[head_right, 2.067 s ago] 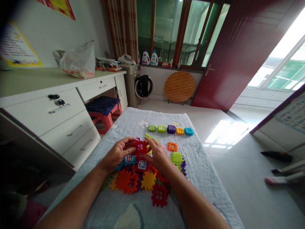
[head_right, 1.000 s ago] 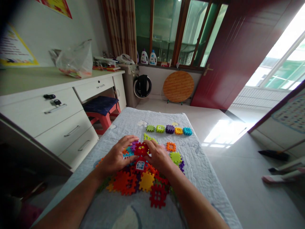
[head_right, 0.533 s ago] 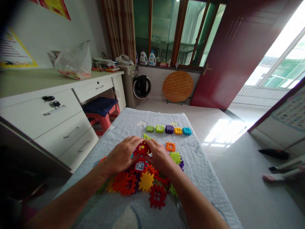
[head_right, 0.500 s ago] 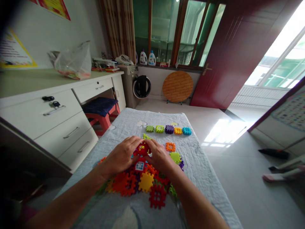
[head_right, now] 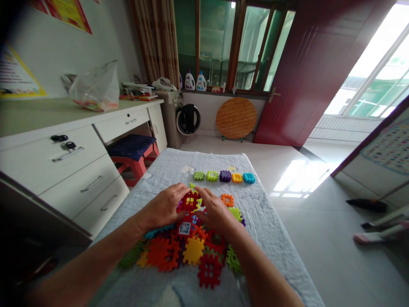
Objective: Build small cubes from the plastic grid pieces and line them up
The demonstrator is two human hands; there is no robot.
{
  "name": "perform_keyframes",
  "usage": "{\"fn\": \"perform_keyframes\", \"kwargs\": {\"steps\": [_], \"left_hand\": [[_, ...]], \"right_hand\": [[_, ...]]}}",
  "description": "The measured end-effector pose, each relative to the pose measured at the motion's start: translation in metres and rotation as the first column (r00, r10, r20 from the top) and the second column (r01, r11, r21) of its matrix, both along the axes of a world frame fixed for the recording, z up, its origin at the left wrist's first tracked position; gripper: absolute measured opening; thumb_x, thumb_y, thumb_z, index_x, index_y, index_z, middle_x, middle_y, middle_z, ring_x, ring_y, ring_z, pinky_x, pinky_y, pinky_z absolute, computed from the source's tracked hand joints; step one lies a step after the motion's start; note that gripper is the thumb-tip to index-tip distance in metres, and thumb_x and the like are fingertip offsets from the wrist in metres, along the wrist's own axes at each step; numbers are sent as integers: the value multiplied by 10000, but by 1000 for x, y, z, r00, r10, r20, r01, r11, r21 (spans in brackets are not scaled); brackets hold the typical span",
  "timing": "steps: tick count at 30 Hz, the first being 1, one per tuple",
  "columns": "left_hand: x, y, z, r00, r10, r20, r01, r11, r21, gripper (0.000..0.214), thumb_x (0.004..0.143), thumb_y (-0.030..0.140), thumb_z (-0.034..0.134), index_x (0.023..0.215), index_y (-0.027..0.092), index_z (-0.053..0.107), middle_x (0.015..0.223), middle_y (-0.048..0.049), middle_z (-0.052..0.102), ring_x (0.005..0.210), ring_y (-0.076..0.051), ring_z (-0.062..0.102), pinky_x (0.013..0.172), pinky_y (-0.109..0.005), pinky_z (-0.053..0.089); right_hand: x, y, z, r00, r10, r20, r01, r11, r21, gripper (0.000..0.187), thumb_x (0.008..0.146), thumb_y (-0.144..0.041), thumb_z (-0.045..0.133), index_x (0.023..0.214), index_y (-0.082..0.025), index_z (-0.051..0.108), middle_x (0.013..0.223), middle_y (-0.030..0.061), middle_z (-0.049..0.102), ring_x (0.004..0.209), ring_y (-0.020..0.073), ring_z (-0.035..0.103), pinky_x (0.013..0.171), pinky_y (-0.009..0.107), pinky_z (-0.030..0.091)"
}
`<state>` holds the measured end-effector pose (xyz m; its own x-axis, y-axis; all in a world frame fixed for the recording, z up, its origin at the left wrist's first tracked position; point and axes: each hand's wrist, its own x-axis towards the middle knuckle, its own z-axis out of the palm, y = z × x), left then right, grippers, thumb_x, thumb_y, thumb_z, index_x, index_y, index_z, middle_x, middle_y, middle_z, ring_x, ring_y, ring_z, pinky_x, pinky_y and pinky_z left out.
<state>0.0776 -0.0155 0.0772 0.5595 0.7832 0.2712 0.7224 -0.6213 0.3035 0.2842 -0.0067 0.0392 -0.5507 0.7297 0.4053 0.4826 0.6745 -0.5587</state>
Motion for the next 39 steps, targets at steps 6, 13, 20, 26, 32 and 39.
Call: {"fn": "perform_keyframes", "kwargs": {"steps": [6, 13, 20, 26, 32, 39], "left_hand": [[-33, 67, -16, 977, 210, -27, -211, 978, -10, 422, 611, 264, 643, 1017, 155, 622, 967, -67, 620, 861, -202, 588, 810, -292, 466], [-45, 141, -42, 944, 272, -184, -289, 954, -73, 378, 564, 284, 658, 918, 153, 669, 926, -67, 657, 831, -210, 613, 751, -260, 454], [-35, 172, -58, 933, 195, -301, -251, 954, -162, 304, 536, 227, 657, 830, 155, 694, 871, -61, 675, 800, -221, 624, 710, -264, 454], [-33, 181, -56, 922, 143, -359, -233, 947, -220, 335, 504, 204, 670, 836, 164, 690, 909, -60, 679, 832, -232, 625, 724, -267, 459], [-33, 181, -51, 914, 169, -370, -269, 934, -235, 478, 482, 221, 694, 957, 186, 662, 1029, -62, 656, 935, -243, 606, 781, -264, 458], [-34, 184, -51, 918, 154, -365, -270, 917, -293, 335, 483, 200, 666, 815, 159, 681, 865, -54, 679, 784, -229, 624, 676, -268, 462]], "right_hand": [[63, 33, 7, 910, -341, -235, 334, 940, -68, 510, 786, -310, 581, 1266, -179, 472, 1036, 85, 606, 686, 123, 571, 614, 284, 510], [134, 66, -35, 686, -715, -134, 697, 699, -161, 429, 729, -411, 549, 1080, -167, 589, 865, 48, 642, 540, 112, 526, 579, 277, 461], [138, 72, -57, 652, -756, -55, 734, 648, -202, 419, 711, -420, 500, 1031, -177, 618, 774, 22, 652, 534, 131, 546, 584, 279, 447], [140, 74, -65, 649, -761, -10, 748, 640, -173, 392, 721, -414, 490, 1007, -184, 628, 775, 18, 659, 564, 142, 562, 613, 287, 454], [139, 74, -67, 646, -764, 3, 754, 637, -160, 361, 719, -397, 500, 990, -197, 629, 781, 16, 664, 581, 148, 577, 636, 296, 460], [136, 72, -64, 658, -753, 18, 745, 646, -165, 371, 712, -388, 501, 989, -183, 638, 797, 26, 673, 589, 150, 581, 630, 295, 457]]}}
